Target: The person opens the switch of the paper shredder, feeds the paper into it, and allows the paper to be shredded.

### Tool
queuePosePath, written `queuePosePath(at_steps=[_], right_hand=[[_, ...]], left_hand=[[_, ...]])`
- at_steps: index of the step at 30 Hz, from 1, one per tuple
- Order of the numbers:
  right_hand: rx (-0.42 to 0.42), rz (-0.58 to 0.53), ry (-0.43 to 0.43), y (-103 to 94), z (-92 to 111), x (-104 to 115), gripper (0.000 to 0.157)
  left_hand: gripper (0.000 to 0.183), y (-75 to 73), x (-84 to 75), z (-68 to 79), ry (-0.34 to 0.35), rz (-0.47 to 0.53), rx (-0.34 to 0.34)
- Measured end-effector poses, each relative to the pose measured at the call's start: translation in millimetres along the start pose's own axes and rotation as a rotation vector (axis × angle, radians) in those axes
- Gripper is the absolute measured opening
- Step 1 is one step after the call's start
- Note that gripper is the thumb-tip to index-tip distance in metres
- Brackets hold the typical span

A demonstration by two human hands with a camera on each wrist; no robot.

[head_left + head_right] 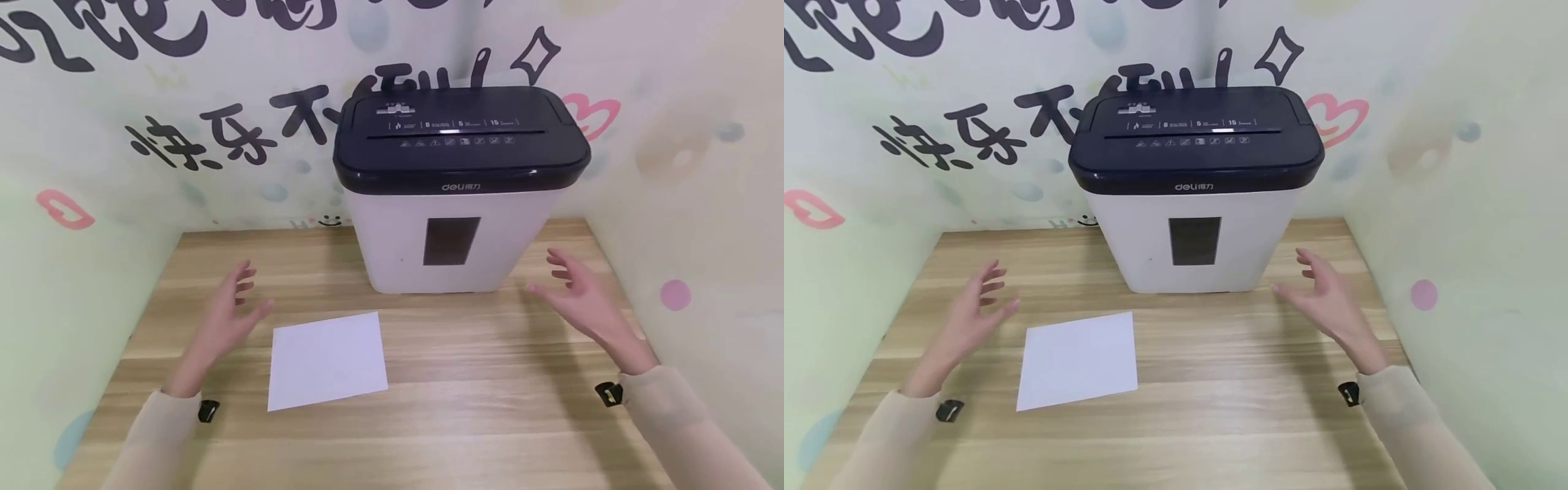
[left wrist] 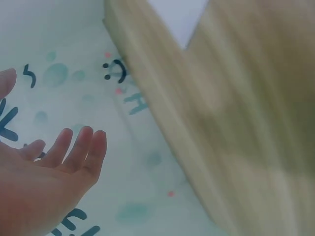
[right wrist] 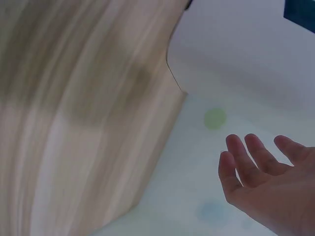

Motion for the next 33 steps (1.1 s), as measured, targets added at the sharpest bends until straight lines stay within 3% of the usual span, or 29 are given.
queuePosePath(at_steps=[9, 16, 25, 33], right_hand=[[0.038, -0.002, -0.092, 43.4, 2.5, -7.7, 0.088], [0.104, 0.033, -0.181, 75.1, -0.9, 0.9, 0.087], [0.153, 0.104, -0.241, 108.8, -5.0, 11.1, 0.087], [0.216, 0.128, -0.274, 142.7, -4.4, 23.4, 0.090]], left_hand=[[0.088, 10.6, 8.9, 17.2, -0.018, -0.007, 0.041], [0.079, 9.9, 16.6, 29.6, -0.042, 0.064, 0.022], [0.078, 13.7, 30.1, 45.2, -0.066, 0.009, 0.061], [0.078, 26.7, 38.2, 58.9, -0.115, -0.057, 0.153]])
Point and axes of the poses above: each hand's wrist, its own z-axis away from the middle knuckle, its own y-axis out of the palm, x = y × z, the point moved 3 cm from there along -z, towards the middle knuckle, and after that the axes turned 3 degrees about x, right-handed, at the moved point
